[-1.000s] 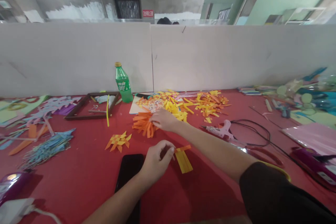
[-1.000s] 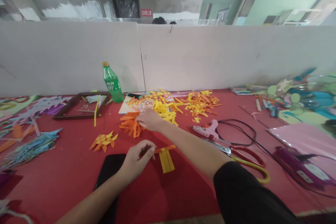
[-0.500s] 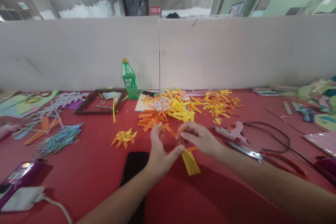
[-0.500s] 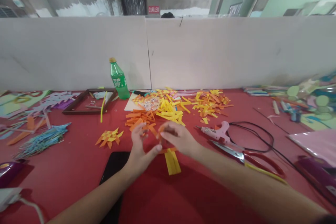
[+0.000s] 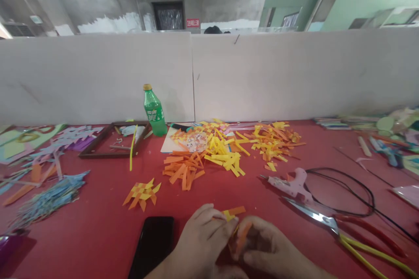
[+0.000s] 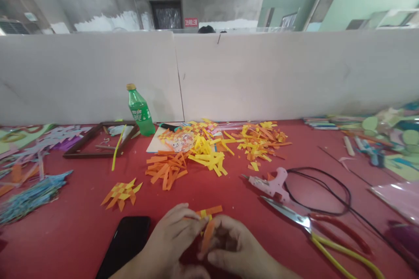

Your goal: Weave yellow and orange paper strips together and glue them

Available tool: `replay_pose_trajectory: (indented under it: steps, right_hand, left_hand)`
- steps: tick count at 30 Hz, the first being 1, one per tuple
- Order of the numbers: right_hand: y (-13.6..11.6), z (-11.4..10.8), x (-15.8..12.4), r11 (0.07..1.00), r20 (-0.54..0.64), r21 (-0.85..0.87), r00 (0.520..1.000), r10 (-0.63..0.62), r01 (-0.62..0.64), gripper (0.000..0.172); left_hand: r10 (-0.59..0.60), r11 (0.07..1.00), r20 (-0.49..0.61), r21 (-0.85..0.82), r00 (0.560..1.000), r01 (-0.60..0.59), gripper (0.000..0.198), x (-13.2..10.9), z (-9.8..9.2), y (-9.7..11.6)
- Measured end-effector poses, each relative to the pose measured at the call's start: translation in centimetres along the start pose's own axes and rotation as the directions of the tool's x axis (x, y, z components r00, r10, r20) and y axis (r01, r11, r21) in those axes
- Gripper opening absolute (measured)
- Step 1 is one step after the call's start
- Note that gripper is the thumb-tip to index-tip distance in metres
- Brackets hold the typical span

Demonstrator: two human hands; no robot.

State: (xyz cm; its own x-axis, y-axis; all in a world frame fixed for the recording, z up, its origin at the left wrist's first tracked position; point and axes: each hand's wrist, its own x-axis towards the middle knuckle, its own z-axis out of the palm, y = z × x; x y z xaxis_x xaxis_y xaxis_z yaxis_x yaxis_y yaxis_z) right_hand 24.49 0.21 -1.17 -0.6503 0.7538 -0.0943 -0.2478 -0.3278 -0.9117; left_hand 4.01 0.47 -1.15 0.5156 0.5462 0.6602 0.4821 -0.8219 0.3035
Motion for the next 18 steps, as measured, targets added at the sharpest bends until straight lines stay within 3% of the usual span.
replay_pose_trajectory:
  steps: [4,8,11,18]
  right_hand:
    - [0.8,0.0,0.3,0.983,-0.074,0.177,0.995,0.06,-0.046,0.035]
    - [0.4,0.6,1.2,0.979,-0.06,0.204,0.998,0.011,0.001,0.036]
    - [-0.4,0.8,2.1,0.994,-0.038,0.111,0.999,-0.017,0.021,0.032]
    - [-1.0,0.1,2.5,0.948,-0.176,-0.303,0.972,-0.158,0.1,0.032]
  left_hand:
    - [0.026,0.998,-0.11,0.053,0.994,-0.02,0.041,0.0,0.7,0.1]
    - [-0.002,0.997,-0.086,0.072,0.996,0.008,0.034,-0.1,0.0,0.0]
    - [-0.076,0.994,-0.035,0.074,0.996,0.079,0.034,-0.2,-0.6,-0.3]
    - [-0.17,0.985,-0.005,-0.011,0.985,0.17,0.029,0.0,-1.3,-0.3]
